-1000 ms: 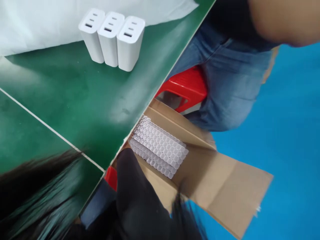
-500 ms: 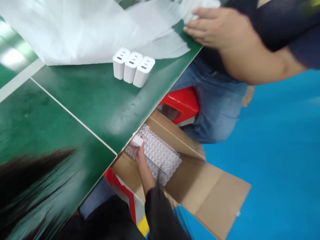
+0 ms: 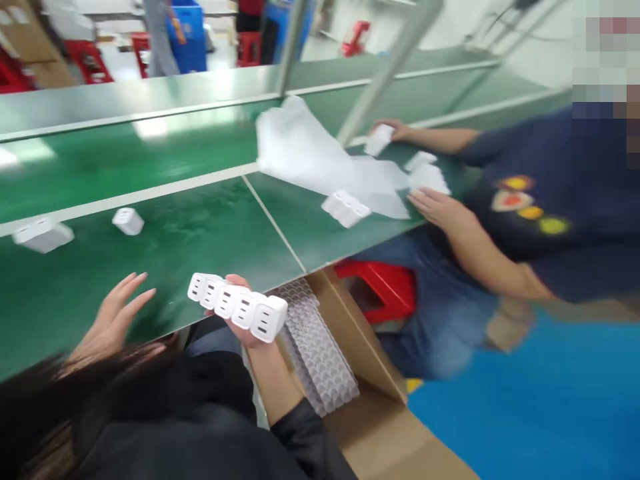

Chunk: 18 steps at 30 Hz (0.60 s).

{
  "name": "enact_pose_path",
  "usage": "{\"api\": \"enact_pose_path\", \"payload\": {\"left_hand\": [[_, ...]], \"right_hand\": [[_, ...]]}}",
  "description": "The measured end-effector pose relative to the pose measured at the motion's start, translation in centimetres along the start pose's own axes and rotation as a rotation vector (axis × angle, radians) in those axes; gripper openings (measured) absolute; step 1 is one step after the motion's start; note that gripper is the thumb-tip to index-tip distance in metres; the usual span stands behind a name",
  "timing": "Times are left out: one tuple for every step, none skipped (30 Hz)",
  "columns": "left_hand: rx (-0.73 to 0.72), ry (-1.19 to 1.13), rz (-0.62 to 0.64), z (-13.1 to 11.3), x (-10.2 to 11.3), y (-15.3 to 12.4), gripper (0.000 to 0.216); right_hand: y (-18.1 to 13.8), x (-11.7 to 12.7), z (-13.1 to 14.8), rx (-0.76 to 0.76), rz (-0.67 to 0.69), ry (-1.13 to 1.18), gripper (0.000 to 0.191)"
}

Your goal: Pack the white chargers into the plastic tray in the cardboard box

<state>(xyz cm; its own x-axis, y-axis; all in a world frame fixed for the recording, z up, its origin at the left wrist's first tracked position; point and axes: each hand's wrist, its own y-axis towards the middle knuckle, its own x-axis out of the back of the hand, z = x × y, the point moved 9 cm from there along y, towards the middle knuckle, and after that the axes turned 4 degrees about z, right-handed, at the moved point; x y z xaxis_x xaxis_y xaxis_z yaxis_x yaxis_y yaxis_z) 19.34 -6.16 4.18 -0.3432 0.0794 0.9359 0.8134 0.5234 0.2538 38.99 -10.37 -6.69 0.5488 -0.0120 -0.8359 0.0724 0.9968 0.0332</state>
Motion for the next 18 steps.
{"api": "enact_pose_path", "payload": {"left_hand": [[-0.002,-0.014,0.023,0.1,0.2,-0.1,0.078],[-0.056,-0.029,0.0,-0.1,0.7,0.0,0.082],[-0.107,-0.038,-0.043,0.0,1.1,0.2,0.087],[-0.158,-0.041,-0.089,0.3,1.5,0.3,0.091],[-0.204,-0.043,-0.138,0.7,1.7,0.3,0.091],[-0.246,-0.039,-0.194,1.2,1.9,0.0,0.089],[-0.269,-0.032,-0.239,1.9,2.1,-0.5,0.086],[-0.268,-0.025,-0.275,2.7,2.1,-1.1,0.084],[-0.246,-0.02,-0.297,3.7,2.2,-1.7,0.081],[-0.203,-0.018,-0.302,4.9,2.3,-2.4,0.08],[-0.141,-0.02,-0.291,6.2,2.4,-3.0,0.079],[-0.07,-0.027,-0.262,7.5,2.5,-3.5,0.079],[0.004,-0.037,-0.225,8.9,2.7,-4.0,0.078],[0.076,-0.048,-0.182,10.2,2.9,-4.5,0.077],[0.143,-0.056,-0.137,11.5,3.1,-4.9,0.075],[0.2,-0.062,-0.097,12.6,3.4,-5.3,0.073],[0.246,-0.065,-0.069,13.6,3.7,-5.6,0.071],[0.282,-0.065,-0.053,14.4,4.0,-5.9,0.068]], "right_hand": [[1.1,-2.0,-2.5,-0.081,0.057,0.012,0.062],[2.0,-3.7,-4.8,-0.15,0.101,0.021,0.061],[2.7,-5.2,-6.9,-0.206,0.132,0.028,0.06],[3.2,-6.5,-8.8,-0.254,0.149,0.032,0.06],[3.5,-7.4,-10.4,-0.293,0.155,0.033,0.06],[3.8,-8.1,-11.8,-0.318,0.15,0.033,0.061],[4.1,-8.6,-13.0,-0.331,0.136,0.033,0.061],[4.3,-9.1,-14.0,-0.341,0.12,0.032,0.06],[4.6,-9.6,-15.0,-0.351,0.109,0.031,0.058],[5.0,-10.3,-15.8,-0.366,0.105,0.029,0.056],[5.4,-11.0,-16.7,-0.391,0.111,0.027,0.055],[5.8,-11.9,-17.6,-0.43,0.124,0.024,0.052],[6.3,-12.8,-18.5,-0.478,0.145,0.019,0.05],[6.8,-13.6,-19.3,-0.528,0.168,0.009,0.047],[7.3,-14.4,-20.0,-0.578,0.192,-0.008,0.045],[7.9,-15.0,-20.6,-0.622,0.218,-0.033,0.044],[8.5,-15.5,-21.0,-0.657,0.246,-0.066,0.044],[9.0,-15.9,-21.2,-0.686,0.277,-0.104,0.044]]}}
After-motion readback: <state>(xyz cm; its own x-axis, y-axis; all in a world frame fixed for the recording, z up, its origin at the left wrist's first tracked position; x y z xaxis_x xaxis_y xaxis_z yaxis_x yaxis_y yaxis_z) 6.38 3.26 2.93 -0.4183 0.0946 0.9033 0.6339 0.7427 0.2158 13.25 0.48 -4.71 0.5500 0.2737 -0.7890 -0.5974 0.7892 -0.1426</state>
